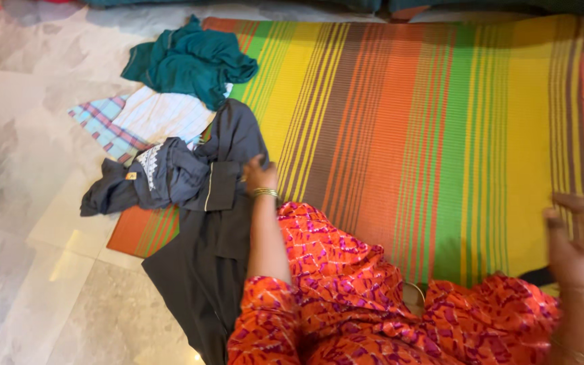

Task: The person folds a pair of blue pants on a mat, then places them into a bag. They then pick up a dark grey shirt, button it, and begin folding it.

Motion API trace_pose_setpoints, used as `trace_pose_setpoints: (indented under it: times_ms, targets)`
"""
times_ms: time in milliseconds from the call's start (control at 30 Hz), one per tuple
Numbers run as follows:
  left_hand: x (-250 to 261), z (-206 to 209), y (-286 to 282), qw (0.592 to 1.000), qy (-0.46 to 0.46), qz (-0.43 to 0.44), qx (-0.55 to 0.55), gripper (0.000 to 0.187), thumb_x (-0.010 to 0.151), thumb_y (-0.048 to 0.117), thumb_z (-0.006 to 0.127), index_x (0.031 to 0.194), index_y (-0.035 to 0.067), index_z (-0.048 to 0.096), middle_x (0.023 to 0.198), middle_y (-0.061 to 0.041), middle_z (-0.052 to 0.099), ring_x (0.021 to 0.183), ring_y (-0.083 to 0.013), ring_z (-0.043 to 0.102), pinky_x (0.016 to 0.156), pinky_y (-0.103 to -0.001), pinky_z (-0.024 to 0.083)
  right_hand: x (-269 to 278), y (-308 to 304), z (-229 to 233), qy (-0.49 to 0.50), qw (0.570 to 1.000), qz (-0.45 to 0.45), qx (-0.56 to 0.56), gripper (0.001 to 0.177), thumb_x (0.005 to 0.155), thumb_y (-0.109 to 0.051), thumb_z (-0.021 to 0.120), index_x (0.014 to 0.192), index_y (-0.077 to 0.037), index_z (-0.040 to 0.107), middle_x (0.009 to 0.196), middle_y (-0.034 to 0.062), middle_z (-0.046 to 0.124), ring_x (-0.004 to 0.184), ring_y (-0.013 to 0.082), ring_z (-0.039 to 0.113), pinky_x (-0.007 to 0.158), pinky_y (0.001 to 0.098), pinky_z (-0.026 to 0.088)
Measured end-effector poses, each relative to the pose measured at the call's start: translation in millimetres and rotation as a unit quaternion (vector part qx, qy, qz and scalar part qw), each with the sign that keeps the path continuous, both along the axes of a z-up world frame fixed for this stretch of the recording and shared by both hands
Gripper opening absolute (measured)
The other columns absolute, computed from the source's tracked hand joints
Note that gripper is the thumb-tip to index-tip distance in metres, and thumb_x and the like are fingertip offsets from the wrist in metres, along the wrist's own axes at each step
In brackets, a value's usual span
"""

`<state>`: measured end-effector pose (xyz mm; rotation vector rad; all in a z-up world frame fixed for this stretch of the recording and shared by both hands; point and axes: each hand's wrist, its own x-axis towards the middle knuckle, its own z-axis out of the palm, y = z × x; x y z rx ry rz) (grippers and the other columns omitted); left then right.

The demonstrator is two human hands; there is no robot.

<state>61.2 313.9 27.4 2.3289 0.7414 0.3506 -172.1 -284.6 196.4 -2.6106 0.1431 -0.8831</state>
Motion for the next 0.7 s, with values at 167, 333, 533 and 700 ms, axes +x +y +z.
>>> trace_pose_setpoints:
  times_ms: [167, 333, 533, 700]
  targets:
    - [-43.9, -2.8, 80.1, 0.951, 0.258, 0.161, 0.059, 0.105, 0.071, 0.064, 0.081, 0.152, 0.019, 0.033, 0.159, -0.014, 0.026, 0.145, -0.0388, 0.030, 0.104, -0.066, 0.040, 37.2, 44.8, -79.8, 0.133, 0.983, 0.078, 0.101, 0.025, 0.098, -0.022, 0.070, 0.118, -0.008, 0.074, 0.120, 0.0160, 0.072, 0.114, 0.0335, 0.068, 0.096, 0.0408, 0.054]
    - [-69.5, -60.3, 105.9, 0.967, 0.198, 0.153, 0.055, 0.072, 0.090, 0.048, 0.074, 0.143, 0.007, 0.049, 0.143, -0.021, 0.051, 0.127, -0.0443, 0.056, 0.100, -0.051, 0.053, 45.4, 41.2, -92.1, 0.214, 0.968, 0.080, 0.102, 0.031, 0.099, -0.031, 0.068, 0.123, -0.011, 0.075, 0.119, 0.0152, 0.073, 0.109, 0.0329, 0.069, 0.090, 0.0430, 0.055]
    - [8.2, -50.2, 72.8, 0.955, -0.285, 0.016, -0.080, 0.033, 0.095, 0.020, 0.061, 0.121, 0.000, 0.062, 0.115, -0.023, 0.071, 0.107, -0.0386, 0.067, 0.097, -0.046, 0.051, 44.2, 47.3, -88.9, 0.249, 0.960, 0.061, 0.117, 0.033, 0.097, -0.032, 0.067, 0.121, -0.011, 0.074, 0.119, 0.0168, 0.073, 0.104, 0.0311, 0.070, 0.083, 0.0423, 0.056]
    - [3.3, 36.1, -103.4, 0.935, -0.278, -0.172, -0.136, 0.019, 0.095, 0.015, 0.055, 0.107, 0.002, 0.059, 0.103, -0.020, 0.065, 0.098, -0.0354, 0.065, 0.092, -0.045, 0.051, 45.2, 48.8, -85.7, 0.240, 0.939, 0.039, 0.243, 0.042, 0.107, -0.040, 0.056, 0.125, -0.006, 0.072, 0.121, 0.0176, 0.072, 0.106, 0.0295, 0.070, 0.091, 0.0419, 0.054]
